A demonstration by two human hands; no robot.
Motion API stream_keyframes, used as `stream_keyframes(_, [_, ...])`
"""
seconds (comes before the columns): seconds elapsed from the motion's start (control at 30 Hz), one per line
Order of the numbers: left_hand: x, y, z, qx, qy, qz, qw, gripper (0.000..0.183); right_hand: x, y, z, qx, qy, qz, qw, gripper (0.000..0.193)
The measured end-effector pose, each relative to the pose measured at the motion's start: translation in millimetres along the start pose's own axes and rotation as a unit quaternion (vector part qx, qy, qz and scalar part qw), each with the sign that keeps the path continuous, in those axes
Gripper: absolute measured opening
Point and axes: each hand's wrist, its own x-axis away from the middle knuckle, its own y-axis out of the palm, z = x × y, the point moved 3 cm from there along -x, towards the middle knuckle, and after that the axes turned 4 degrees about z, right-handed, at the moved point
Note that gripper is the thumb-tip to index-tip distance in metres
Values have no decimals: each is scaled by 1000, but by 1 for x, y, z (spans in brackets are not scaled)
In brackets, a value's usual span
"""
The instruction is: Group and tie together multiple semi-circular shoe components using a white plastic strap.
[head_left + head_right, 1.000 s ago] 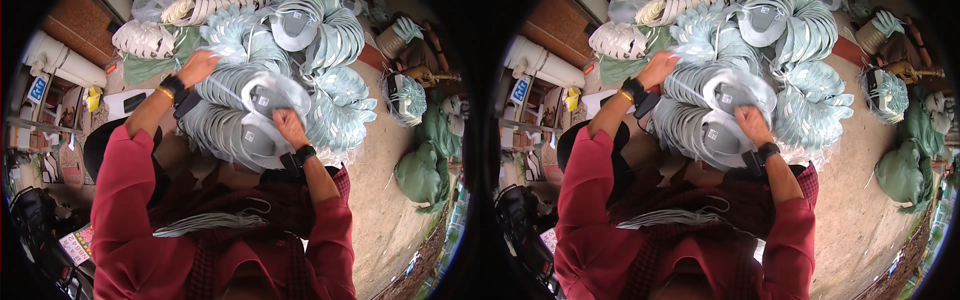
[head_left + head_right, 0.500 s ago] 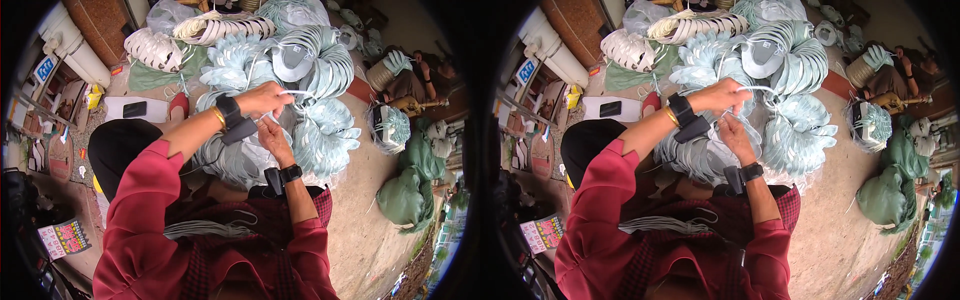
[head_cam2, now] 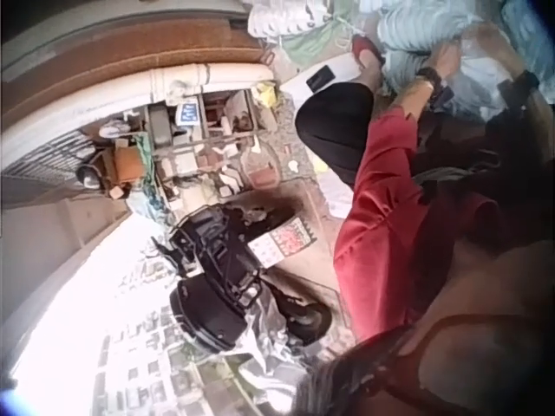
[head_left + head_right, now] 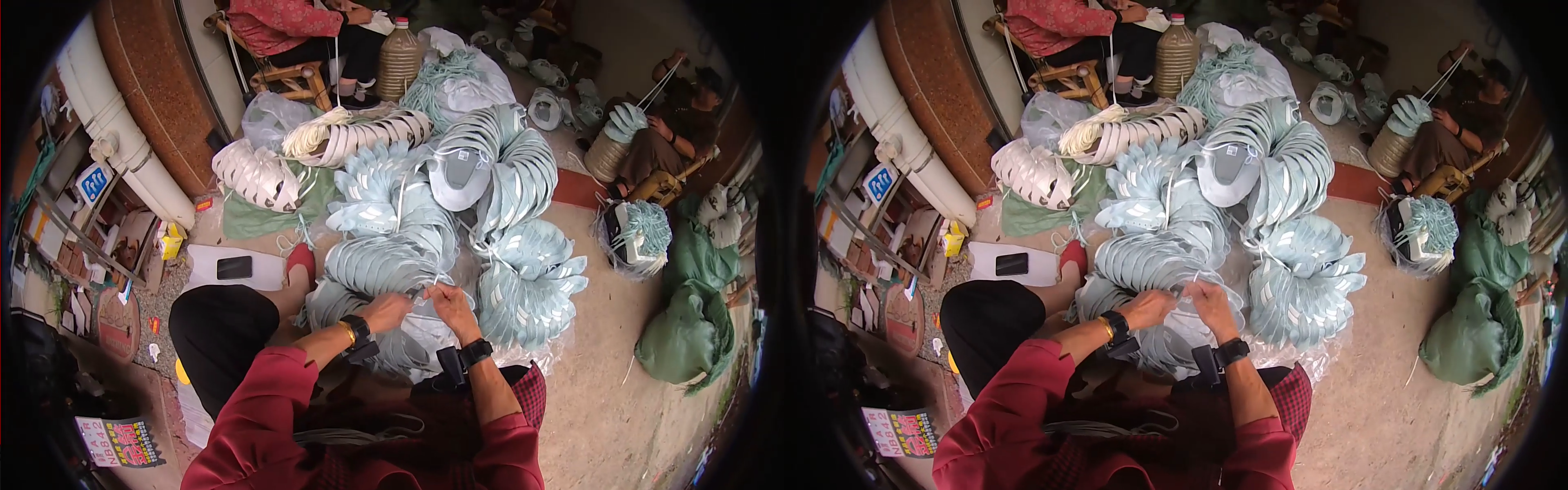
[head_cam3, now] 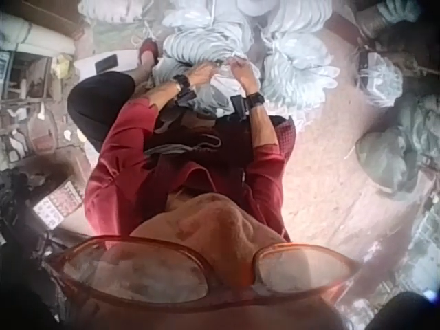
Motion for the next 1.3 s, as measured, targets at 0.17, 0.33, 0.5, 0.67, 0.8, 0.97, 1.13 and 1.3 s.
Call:
stream_keyframes(0.17, [4, -1, -5, 131, -74, 146, 978, 5, 1, 20, 29, 229, -74, 25, 970, 23])
stream_keyframes(0.33, [-10, -12, -12, 51, -64, 173, 982, 7, 13, 34, 42, 204, -46, -39, 977, 20])
stream_keyframes(0.5, [-14, -27, -36, 46, -70, 111, 990, 11, 15, 46, 69, 223, 33, -47, 973, 22])
stream_keyframes(0.67, [-10, 7, -27, 41, -92, 67, 993, 6, 15, 35, 61, -94, 130, -56, 985, 17])
stream_keyframes(0.8, [-8, 17, -9, -18, -69, -38, 997, 11, 12, 30, 42, -148, 246, -36, 957, 14])
stream_keyframes(0.97, [-2, 11, 7, 9, -54, 33, 998, 24, -6, 45, 77, -84, 115, -28, 989, 12])
stream_keyframes(1.13, [-5, 21, -24, 35, -113, -35, 992, 25, -18, -2, 91, 18, 76, 108, 991, 21])
stream_keyframes(1.3, [-20, -8, 9, -1, -115, -90, 989, 13, -8, -67, 49, 332, 28, 339, 880, 13])
